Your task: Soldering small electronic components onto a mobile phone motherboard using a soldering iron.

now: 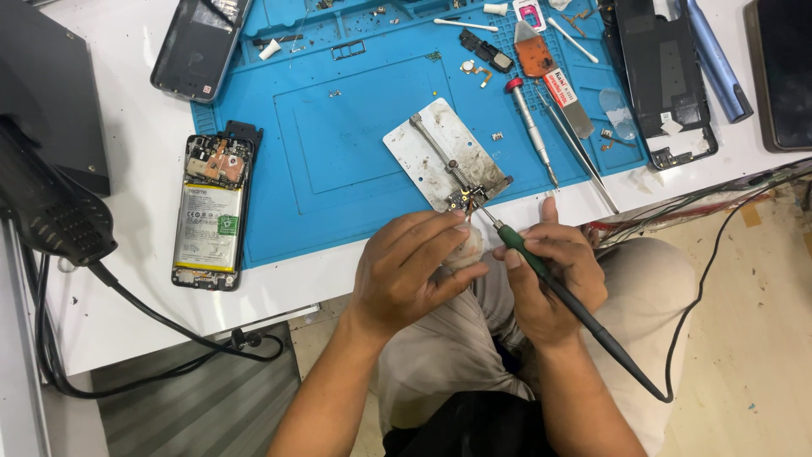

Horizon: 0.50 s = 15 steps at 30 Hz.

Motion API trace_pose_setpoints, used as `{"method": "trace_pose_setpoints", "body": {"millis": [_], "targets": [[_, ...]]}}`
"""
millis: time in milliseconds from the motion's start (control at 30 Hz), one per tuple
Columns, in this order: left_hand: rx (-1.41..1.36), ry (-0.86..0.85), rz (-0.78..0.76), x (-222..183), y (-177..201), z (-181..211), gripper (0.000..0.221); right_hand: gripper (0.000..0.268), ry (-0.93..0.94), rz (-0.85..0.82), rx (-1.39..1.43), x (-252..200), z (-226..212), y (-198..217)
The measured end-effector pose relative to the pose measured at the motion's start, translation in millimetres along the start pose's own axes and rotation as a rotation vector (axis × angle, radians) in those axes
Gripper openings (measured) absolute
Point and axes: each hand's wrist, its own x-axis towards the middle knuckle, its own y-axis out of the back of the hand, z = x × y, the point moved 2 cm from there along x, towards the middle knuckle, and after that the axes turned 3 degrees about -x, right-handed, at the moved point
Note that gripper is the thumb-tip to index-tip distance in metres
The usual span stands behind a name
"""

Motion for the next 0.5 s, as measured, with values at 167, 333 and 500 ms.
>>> {"method": "trace_pose_setpoints", "body": {"millis": [167,333,500], "targets": [[-0.035,-0.004,-0.002,1,-1,1,0.028,0.017,0.022,-0.002,-0.064,2,-3,2],[-0.031,-0.011,-0.018,3,-2,1,0.031,0.014,0.019,0.013,-0.005,6,-9,1],[-0.06,-0.018,-0.061,3,-2,0,0.031,0.012,0.005,0.05,-0.028,9,-13,1]]}}
